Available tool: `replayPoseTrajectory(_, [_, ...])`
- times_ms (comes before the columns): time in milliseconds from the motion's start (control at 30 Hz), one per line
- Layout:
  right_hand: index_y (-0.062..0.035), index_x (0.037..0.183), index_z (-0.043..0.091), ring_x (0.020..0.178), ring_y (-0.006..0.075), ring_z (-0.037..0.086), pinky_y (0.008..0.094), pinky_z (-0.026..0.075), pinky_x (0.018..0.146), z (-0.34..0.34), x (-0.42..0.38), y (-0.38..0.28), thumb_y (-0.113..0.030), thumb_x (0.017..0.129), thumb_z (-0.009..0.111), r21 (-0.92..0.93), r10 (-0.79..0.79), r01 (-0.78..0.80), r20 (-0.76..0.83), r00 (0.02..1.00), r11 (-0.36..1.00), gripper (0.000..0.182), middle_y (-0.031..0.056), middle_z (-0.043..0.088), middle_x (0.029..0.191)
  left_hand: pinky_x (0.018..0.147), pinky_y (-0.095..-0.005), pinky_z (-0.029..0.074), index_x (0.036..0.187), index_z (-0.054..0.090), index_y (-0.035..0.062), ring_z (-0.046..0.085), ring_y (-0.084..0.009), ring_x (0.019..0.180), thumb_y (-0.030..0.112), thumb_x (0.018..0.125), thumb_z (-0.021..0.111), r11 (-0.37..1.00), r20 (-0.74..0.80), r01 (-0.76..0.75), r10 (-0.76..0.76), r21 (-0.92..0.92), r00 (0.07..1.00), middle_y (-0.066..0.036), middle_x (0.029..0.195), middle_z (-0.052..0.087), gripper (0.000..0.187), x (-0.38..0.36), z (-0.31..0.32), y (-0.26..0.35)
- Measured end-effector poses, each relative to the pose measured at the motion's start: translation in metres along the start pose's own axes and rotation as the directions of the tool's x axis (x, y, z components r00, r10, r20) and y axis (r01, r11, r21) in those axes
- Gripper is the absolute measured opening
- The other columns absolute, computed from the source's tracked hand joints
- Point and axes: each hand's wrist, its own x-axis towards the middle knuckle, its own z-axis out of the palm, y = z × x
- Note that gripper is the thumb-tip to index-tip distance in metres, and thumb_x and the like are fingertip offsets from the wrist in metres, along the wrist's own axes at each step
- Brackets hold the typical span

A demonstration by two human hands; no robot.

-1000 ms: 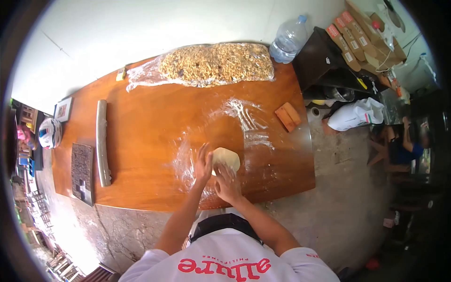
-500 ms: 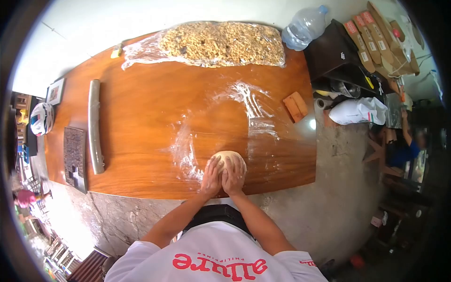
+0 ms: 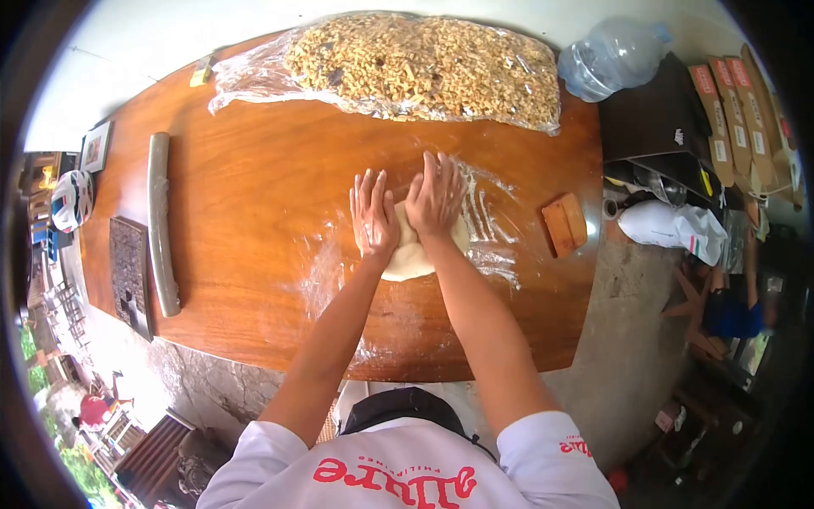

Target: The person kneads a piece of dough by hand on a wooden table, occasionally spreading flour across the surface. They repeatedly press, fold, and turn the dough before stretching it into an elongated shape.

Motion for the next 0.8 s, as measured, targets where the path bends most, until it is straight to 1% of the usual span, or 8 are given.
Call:
replayPoseTrajectory(133, [-0.0072, 0.122, 0.065, 0.123, 0.0327, 0.056, 0.0439, 0.040, 0.107, 0.025, 0.018, 0.020, -0.017, 0.095, 0.054, 0.347, -0.112, 0.115, -0.029, 0.993, 0.931, 0.031, 0.0146, 0.064, 0.125, 0.116, -0.0486, 0.035, 0.138, 0.058, 0.0040, 0.045, -0.0412, 0.138, 0.025, 0.103, 0.049, 0.957, 0.013, -0.076, 0.083, -0.280, 0.996, -0.022, 0.145, 0.052, 0.042, -0.016, -0.014, 0.007])
replayPoseTrajectory(200, [-0.0043, 0.117, 0.067, 0.119, 0.0332, 0.059, 0.0417, 0.043, 0.106, 0.019, 0.019, 0.038, -0.018, 0.098, 0.052, 0.871, 0.101, -0.180, 0.150, 0.984, 0.458, 0.028, 0.0161, 0.067, 0.119, 0.112, -0.0471, 0.040, 0.138, 0.058, 0.0020, 0.049, -0.0419, 0.134, 0.028, 0.104, 0.049, 0.930, 0.286, 0.112, -0.007, -0.351, 0.958, -0.023, 0.144, 0.053, 0.044, -0.049, -0.030, 0.015])
replayPoseTrajectory(433, [-0.0022, 0.129, 0.061, 0.129, 0.0347, 0.055, 0.0446, 0.040, 0.111, -0.035, -0.074, 0.063, -0.026, 0.102, 0.051, 0.442, -0.046, -0.050, 0.204, 0.978, 0.895, 0.038, 0.0185, 0.061, 0.136, 0.113, -0.0446, 0.039, 0.137, 0.058, 0.0005, 0.052, -0.0396, 0.133, 0.027, 0.106, 0.045, 0.812, 0.195, 0.290, -0.219, -0.506, 0.956, -0.024, 0.142, 0.056, 0.043, -0.177, -0.074, 0.066])
replayPoseTrajectory(500, [-0.0029, 0.132, 0.059, 0.132, 0.0362, 0.053, 0.0461, 0.038, 0.112, -0.049, -0.103, 0.044, -0.028, 0.101, 0.052, 0.370, -0.163, 0.075, 0.212, 0.964, 0.926, 0.041, 0.0195, 0.058, 0.139, 0.110, -0.0432, 0.041, 0.133, 0.060, -0.0001, 0.055, -0.0370, 0.128, 0.026, 0.106, 0.046, 0.762, 0.230, 0.330, -0.240, -0.557, 0.943, -0.023, 0.137, 0.059, 0.041, -0.200, -0.083, 0.053])
replayPoseTrajectory(600, [-0.0036, 0.134, 0.059, 0.137, 0.0402, 0.047, 0.0495, 0.034, 0.115, -0.110, -0.141, -0.004, -0.030, 0.100, 0.053, 0.515, -0.165, -0.095, 0.437, 0.884, 0.852, 0.044, 0.0213, 0.054, 0.143, 0.100, -0.0402, 0.045, 0.120, 0.064, -0.0010, 0.059, -0.0290, 0.112, 0.024, 0.104, 0.050, 0.700, 0.240, 0.400, -0.320, -0.592, 0.916, -0.018, 0.118, 0.063, 0.033, -0.221, -0.105, 0.024])
replayPoseTrajectory(667, [-0.0033, 0.133, 0.060, 0.133, 0.0404, 0.051, 0.0510, 0.037, 0.113, -0.133, -0.181, -0.025, -0.027, 0.097, 0.055, 0.425, -0.330, 0.233, 0.169, 0.929, 0.875, 0.043, 0.0201, 0.058, 0.138, 0.093, -0.0401, 0.046, 0.116, 0.065, -0.0005, 0.059, -0.0284, 0.105, 0.025, 0.103, 0.053, 0.745, 0.127, 0.423, -0.421, -0.516, 0.898, -0.016, 0.110, 0.061, 0.031, -0.212, -0.121, 0.013])
replayPoseTrajectory(733, [-0.0020, 0.130, 0.060, 0.131, 0.0400, 0.053, 0.0513, 0.038, 0.111, -0.161, -0.219, -0.041, -0.023, 0.095, 0.056, 0.401, -0.372, 0.259, 0.235, 0.898, 0.879, 0.041, 0.0202, 0.058, 0.138, 0.098, -0.0406, 0.046, 0.122, 0.065, 0.0010, 0.058, -0.0290, 0.113, 0.027, 0.101, 0.055, 0.704, 0.115, 0.412, -0.430, -0.578, 0.896, -0.017, 0.118, 0.062, 0.034, -0.194, -0.126, 0.011])
replayPoseTrajectory(800, [-0.0008, 0.127, 0.061, 0.129, 0.0396, 0.054, 0.0516, 0.039, 0.109, -0.175, -0.252, -0.045, -0.020, 0.094, 0.058, 0.383, -0.418, 0.289, 0.313, 0.853, 0.877, 0.039, 0.0202, 0.058, 0.138, 0.104, -0.0447, 0.044, 0.125, 0.062, -0.0001, 0.056, -0.0377, 0.121, 0.019, 0.099, 0.057, 0.868, 0.084, 0.157, -0.132, -0.471, 0.988, -0.020, 0.131, 0.059, 0.033, -0.180, -0.126, 0.007])
